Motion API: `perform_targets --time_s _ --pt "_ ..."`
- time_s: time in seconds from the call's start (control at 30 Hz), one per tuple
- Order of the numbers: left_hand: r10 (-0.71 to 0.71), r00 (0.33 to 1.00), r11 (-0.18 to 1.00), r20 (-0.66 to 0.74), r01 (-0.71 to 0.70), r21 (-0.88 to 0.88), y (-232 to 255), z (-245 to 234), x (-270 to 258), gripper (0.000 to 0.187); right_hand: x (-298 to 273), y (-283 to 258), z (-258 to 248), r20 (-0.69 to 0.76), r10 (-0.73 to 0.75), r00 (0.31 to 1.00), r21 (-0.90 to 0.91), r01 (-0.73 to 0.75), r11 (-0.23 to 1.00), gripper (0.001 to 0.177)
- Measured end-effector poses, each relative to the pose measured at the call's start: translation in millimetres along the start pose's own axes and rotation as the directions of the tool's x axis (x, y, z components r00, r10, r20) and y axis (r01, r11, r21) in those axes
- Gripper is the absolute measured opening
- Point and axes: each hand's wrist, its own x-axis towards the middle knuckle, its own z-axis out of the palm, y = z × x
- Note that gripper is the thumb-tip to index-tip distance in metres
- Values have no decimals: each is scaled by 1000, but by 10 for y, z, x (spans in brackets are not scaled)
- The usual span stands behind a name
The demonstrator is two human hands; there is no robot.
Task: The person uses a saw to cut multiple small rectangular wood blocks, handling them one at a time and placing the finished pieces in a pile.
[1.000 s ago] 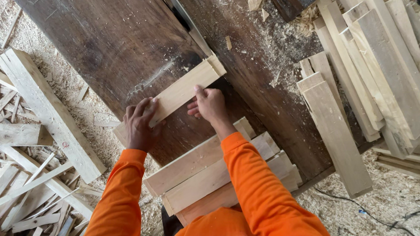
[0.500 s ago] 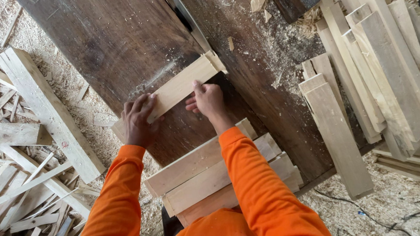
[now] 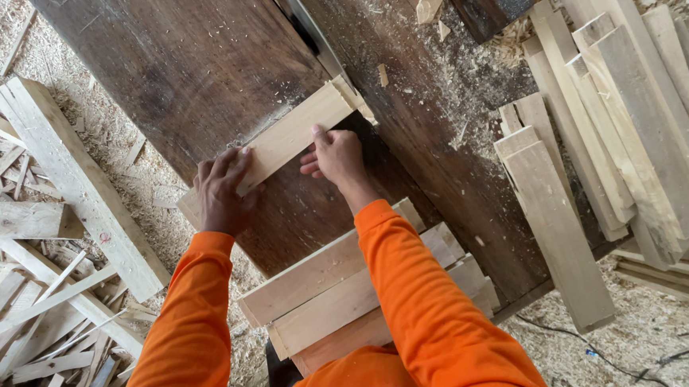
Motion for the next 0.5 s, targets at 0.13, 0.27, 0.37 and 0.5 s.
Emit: perform_targets --time_s 0.13,0.27,0.37,0.5 --pt "-4 1000 1000 -10 4 -5 -28 -2 53 72 57 -21 34 3 1 1000 -5 -1 1000 50" --pt "-11 1000 1000 -9 11 -20 -62 -21 83 72 116 -30 62 -1 -9 1000 -29 9 1000 51" --pt "-12 1000 1000 -19 12 -13 -96 -24 119 72 167 -43 109 -7 -2 1000 -16 1 1000 50" --pt "-21 998 999 -56 19 -39 -87 -40 171 69 107 -190 159 -12 -36 999 -24 36 999 47"
